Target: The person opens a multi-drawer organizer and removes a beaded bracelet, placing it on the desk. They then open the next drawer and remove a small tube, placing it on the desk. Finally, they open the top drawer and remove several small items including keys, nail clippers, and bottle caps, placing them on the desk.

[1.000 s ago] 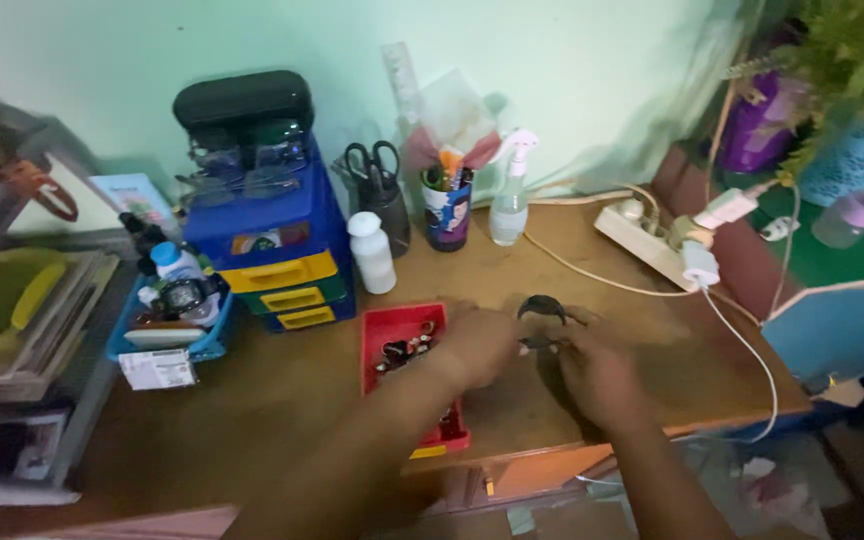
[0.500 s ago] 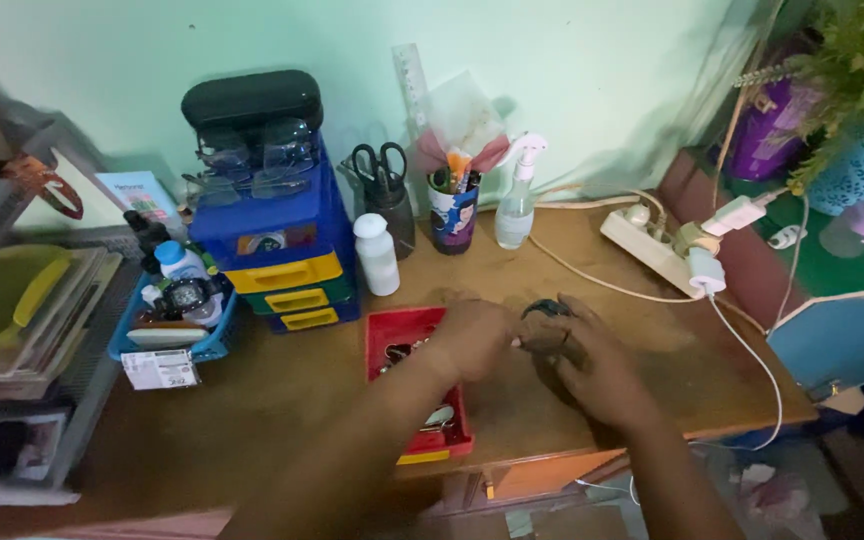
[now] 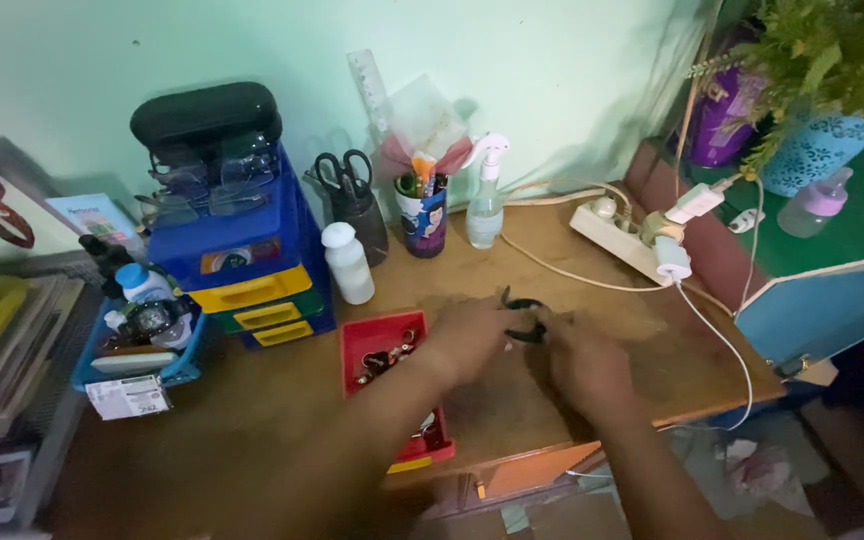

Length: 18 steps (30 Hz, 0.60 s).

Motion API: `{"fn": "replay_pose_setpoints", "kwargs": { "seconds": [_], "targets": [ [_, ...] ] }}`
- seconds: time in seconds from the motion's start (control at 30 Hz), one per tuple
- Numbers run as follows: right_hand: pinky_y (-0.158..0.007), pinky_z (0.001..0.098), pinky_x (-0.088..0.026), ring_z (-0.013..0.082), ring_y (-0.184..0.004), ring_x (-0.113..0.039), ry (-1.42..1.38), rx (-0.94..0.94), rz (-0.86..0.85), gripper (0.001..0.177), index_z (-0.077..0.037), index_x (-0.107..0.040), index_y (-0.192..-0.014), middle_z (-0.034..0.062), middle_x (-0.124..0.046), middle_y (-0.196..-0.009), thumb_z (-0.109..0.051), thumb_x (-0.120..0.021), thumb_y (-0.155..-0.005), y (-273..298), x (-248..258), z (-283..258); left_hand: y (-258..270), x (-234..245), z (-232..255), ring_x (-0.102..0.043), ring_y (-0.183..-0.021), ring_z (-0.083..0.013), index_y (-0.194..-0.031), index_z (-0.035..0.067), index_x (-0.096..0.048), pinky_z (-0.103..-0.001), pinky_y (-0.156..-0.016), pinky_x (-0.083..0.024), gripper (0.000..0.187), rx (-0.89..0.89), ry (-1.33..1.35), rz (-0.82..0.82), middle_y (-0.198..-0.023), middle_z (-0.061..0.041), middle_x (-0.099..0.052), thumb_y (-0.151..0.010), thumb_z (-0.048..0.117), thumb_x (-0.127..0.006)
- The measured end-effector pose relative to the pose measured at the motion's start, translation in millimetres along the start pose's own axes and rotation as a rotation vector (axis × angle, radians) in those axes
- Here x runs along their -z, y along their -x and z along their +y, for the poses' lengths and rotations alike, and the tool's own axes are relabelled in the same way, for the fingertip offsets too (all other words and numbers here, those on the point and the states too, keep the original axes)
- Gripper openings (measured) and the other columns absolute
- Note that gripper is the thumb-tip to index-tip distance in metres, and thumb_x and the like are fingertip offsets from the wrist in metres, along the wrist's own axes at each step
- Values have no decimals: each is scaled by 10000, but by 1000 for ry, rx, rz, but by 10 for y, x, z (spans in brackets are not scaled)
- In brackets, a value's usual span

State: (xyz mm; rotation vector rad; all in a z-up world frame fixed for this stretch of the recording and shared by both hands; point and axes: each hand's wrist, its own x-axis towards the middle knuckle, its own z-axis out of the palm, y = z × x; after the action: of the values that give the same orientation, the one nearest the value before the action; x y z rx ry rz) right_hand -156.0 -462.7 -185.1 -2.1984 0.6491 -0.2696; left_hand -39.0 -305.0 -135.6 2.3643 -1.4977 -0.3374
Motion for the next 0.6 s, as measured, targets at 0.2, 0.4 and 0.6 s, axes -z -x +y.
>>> {"fn": "replay_pose_setpoints", "kwargs": {
  "seconds": [0.2, 0.4, 0.6],
  "targets": [
    [-1253, 525, -304, 449, -1409, -485, 202, 480, -61, 512, -16, -586, -1419, 244, -602, -1436, -24, -451, -925, -615, 25, 550, -109, -106, -15, -710, -1094, -395, -1247, 284, -691, -592, -919, -543, 272, 50, -102, -34, -1099, -142, -763, -1001, 223, -593],
    [-1075, 497, -506, 362, -1270, -631, 97, 376, -153, 342, -189, -745, -1220, 106, -738, -1274, -144, -726, -881, -583, 37, 265, -187, -101, -84, -758, -895, -370, -1008, 122, -781, -512, -742, -610, 189, 137, -129, 25, -923, -155, -769, -971, 183, -606],
    [-924, 436, -605, 331, -1082, -735, -175, 165, -49, 362, -237, -745, -1268, 127, -717, -1126, -193, -731, -909, -534, 15, -160, 70, 277, 3, -603, -1234, -479, -1353, 124, -645, -586, -991, -525, 353, 178, 467, 229, -1329, -244, -659, -1021, 167, -535]
  ]
}}
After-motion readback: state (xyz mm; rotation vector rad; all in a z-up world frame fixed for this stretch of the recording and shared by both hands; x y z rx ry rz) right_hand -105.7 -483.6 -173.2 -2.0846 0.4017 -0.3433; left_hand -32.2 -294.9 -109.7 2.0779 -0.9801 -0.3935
